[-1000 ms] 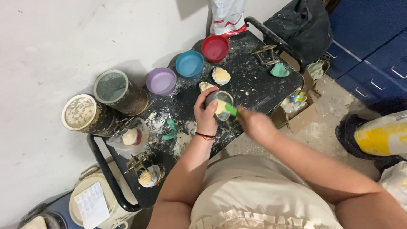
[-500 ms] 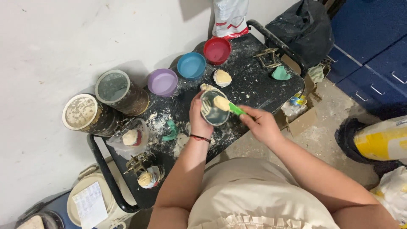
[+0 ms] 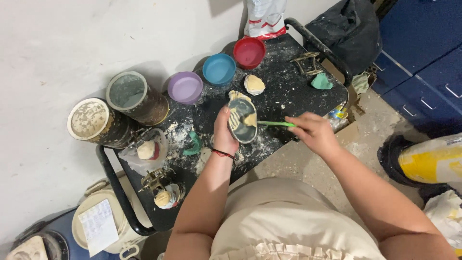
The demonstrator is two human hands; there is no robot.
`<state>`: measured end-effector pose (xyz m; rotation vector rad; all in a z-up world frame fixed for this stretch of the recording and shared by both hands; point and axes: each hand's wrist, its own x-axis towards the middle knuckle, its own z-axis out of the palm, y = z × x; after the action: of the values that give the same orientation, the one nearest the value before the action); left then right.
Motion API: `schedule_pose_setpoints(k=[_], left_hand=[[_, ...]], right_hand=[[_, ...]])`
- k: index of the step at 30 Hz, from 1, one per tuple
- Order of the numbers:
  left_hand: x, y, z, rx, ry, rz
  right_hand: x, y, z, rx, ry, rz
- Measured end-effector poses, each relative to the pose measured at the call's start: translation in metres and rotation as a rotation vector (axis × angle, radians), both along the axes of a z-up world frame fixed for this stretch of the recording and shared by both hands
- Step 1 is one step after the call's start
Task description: Mixing a yellow dental material in a small container and applying it to dental impressions to create models.
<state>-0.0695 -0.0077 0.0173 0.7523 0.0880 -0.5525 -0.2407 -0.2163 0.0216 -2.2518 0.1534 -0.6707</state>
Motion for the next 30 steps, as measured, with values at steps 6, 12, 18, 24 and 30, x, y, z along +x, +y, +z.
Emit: schedule_pose_setpoints(k=[6, 12, 18, 24, 30], left_hand=[[0.020, 0.006, 0.000, 0.034, -0.179, 0.064], [0.001, -0.002, -0.002, -0.014, -0.059, -0.046], [0.009, 0.020, -0.020, 0.271, -0.319, -0.011], [0.008, 0.029, -0.003, 0.475, -0.719, 0.071], [0.008, 0.036, -0.009, 0.125, -0.735, 0.214]], right_hand=[[0.016, 0.007, -0.003, 0.618, 0.239, -0.177], [0.031, 0.021, -0.006, 0.850, 0.396, 0.027], [0.017, 0.023, 0.047, 0.092, 0.267, -0.063], [0.044, 0.053, 0.015, -0.813, 0.289, -0.262], [0.031, 0.126, -0.030, 0.067, 0.607, -0.009]])
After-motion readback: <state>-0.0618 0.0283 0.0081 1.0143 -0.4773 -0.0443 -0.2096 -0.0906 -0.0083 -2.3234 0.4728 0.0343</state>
